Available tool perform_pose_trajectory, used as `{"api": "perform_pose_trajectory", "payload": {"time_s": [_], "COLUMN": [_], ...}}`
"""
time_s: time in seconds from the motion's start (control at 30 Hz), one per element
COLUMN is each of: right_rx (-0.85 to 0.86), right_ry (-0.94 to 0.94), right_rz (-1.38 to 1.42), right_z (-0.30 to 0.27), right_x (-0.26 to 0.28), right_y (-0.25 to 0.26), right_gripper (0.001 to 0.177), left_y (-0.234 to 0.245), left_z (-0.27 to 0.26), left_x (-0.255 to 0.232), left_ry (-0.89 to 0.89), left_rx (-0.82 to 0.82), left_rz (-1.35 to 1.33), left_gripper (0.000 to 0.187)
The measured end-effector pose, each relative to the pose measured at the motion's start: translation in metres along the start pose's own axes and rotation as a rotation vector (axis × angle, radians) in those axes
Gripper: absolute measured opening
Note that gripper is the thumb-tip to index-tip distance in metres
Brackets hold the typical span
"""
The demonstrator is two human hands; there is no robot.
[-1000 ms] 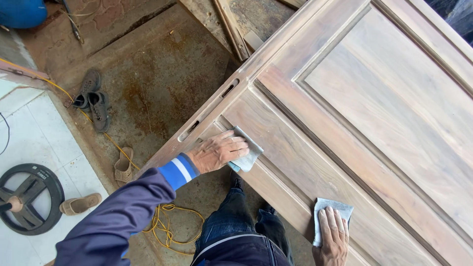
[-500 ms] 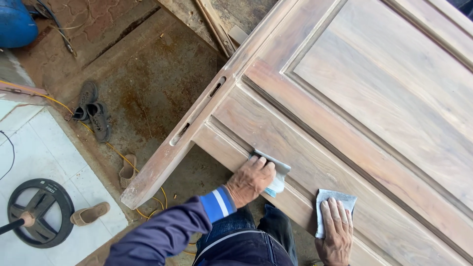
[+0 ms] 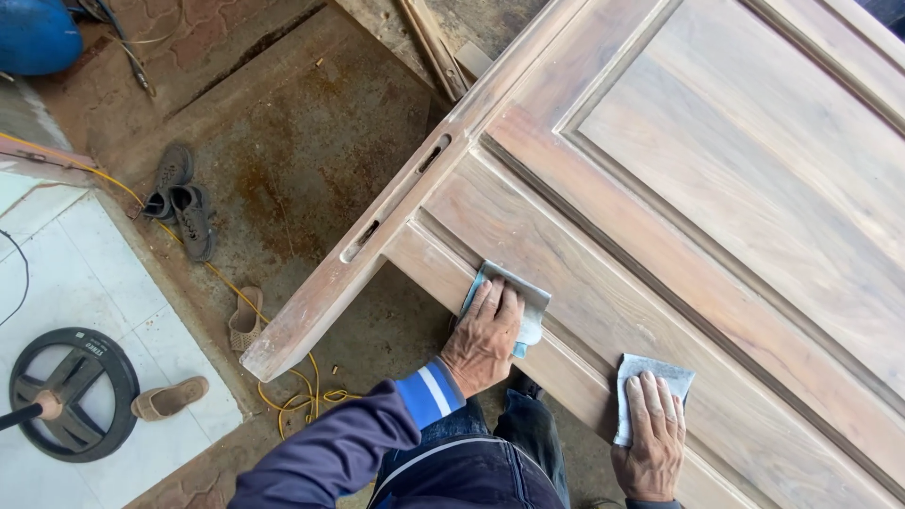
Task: Sanding a wooden door using sandpaper.
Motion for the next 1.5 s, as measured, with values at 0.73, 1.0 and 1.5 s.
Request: {"api": "perform_pose_trajectory", "payload": {"time_s": [0.73, 1.0, 1.5], "right_rx": [-0.022, -0.023, -0.072], "right_ry": [0.013, 0.03, -0.157], "right_rz": [-0.035, -0.011, -0.117], "right_z": [-0.005, -0.002, -0.062], "right_x": [-0.001, 0.005, -0.078], "right_y": [-0.005, -0.002, 0.003], "right_gripper": [0.054, 0.058, 0.054], "left_y": [0.008, -0.05, -0.072], "left_z": [0.002, -0.013, 0.0], "left_x": [0.116, -0.009, -0.126], "left_ry": [0.179, 0.01, -0.004], "left_rx": [-0.018, -0.129, -0.117], "left_rz": [0.297, -0.018, -0.205], "left_gripper": [0.047, 0.043, 0.04]}}
Point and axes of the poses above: each hand's wrist, its own z-axis towards the middle knuckle, its own y-axis out of the back of the hand, x = y × z, the point moved 8 cm from there along z, towards the middle knuckle, and after that the axes turned 10 degrees about -z, right-handed, at the moved point
